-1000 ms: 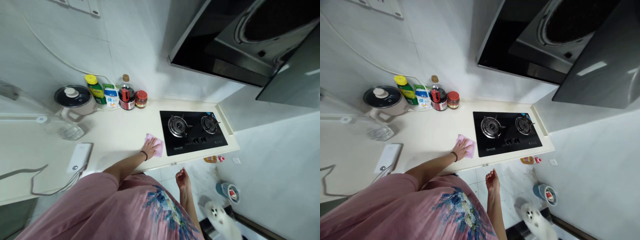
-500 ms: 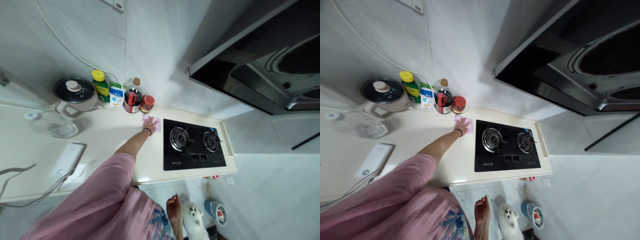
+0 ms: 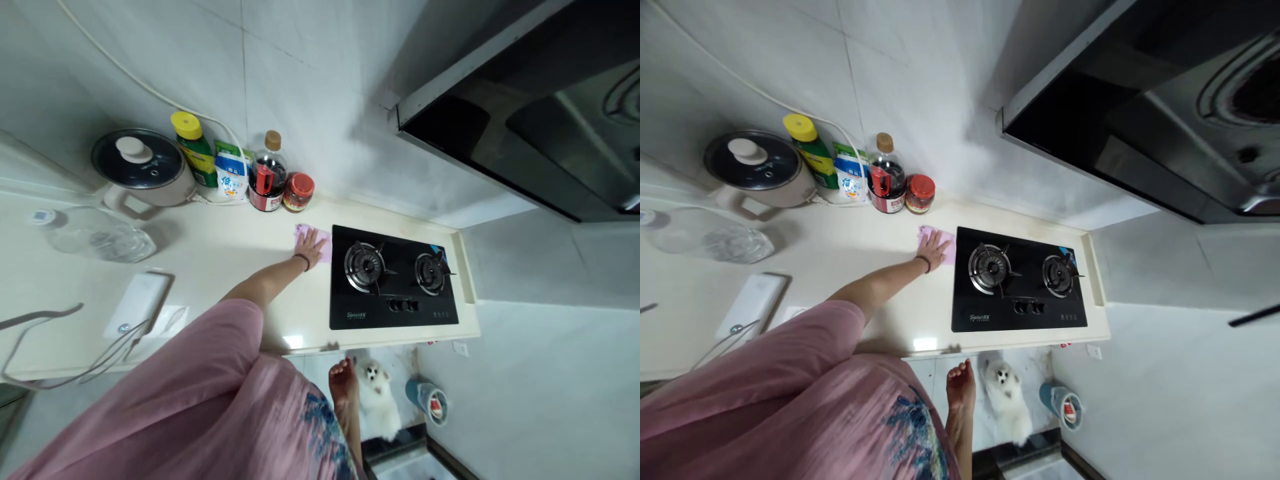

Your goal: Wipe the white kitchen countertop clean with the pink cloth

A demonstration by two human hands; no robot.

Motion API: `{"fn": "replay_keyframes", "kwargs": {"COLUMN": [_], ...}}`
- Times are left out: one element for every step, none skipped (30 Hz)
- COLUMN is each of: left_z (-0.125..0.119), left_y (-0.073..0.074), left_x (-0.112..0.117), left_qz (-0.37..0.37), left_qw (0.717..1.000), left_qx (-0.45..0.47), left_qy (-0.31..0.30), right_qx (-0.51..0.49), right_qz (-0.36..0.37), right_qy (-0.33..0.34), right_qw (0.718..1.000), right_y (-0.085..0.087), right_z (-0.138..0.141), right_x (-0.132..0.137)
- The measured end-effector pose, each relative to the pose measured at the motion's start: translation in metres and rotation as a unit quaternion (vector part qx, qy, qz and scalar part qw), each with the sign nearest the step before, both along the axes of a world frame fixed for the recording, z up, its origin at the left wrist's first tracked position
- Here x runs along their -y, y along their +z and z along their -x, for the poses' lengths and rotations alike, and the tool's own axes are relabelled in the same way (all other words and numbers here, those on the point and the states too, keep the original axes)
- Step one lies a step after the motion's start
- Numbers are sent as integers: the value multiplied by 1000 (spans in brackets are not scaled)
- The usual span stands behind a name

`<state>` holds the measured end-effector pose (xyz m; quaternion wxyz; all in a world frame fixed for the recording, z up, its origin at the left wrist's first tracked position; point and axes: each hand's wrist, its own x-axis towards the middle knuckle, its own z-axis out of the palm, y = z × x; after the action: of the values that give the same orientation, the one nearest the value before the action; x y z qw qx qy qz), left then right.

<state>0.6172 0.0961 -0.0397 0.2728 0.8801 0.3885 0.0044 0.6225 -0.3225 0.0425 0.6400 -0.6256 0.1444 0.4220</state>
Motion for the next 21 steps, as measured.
{"fn": "replay_keyframes", "kwargs": {"left_z": [10,21,33,46,59,71,84,96,109,122,136,152,169,188,208,228,247,264,276,285,288], "left_y": [0,0,-1,-2,-3,-4,-5,-5,-6,-6,-6,-5,-4,-2,2,7,13,19,25,31,36], "left_x": [30,62,95,128,159,187,210,228,240,245,245,239,228,214,197,179,161,145,131,121,114], "left_qz": [-4,-6,-6,-8,-16,-25,-34,-43,-49,-53,-54,-53,-50,-47,-43,-39,-36,-38,-45,-54,-65], "left_qw": [1000,999,999,997,995,991,987,983,980,978,979,982,986,992,997,999,998,992,983,973,964], "left_qx": [-1,0,3,9,17,28,38,47,54,59,59,54,45,30,11,-12,-33,-51,-60,-63,-59], "left_qy": [-17,-33,-52,-76,-99,-126,-150,-171,-186,-193,-189,-176,-150,-114,-67,-11,49,112,170,217,251], "right_qx": [-18,-37,-56,-75,-88,-97,-102,-105,-107,-110,-114,-117,-120,-124,-128,-132,-136,-139,-139,-136,-132], "right_qz": [-7,-13,-19,-22,-24,-25,-26,-26,-26,-25,-25,-24,-24,-25,-26,-28,-30,-32,-34,-37,-39], "right_qy": [-26,-59,-86,-95,-97,-96,-92,-85,-78,-68,-56,-41,-25,-9,4,15,23,29,36,44,51], "right_qw": [999,997,995,992,991,990,990,991,991,991,992,992,992,992,991,991,990,989,989,989,989], "right_y": [0,1,2,4,7,10,12,13,14,14,13,12,10,8,6,4,2,1,1,2,3], "right_z": [-1,-3,-5,-8,-11,-15,-19,-22,-25,-26,-27,-26,-23,-20,-15,-11,-6,-1,3,6,8], "right_x": [-2,-5,-7,-10,-12,-14,-15,-16,-17,-18,-20,-21,-22,-24,-26,-28,-30,-32,-34,-34,-35]}}
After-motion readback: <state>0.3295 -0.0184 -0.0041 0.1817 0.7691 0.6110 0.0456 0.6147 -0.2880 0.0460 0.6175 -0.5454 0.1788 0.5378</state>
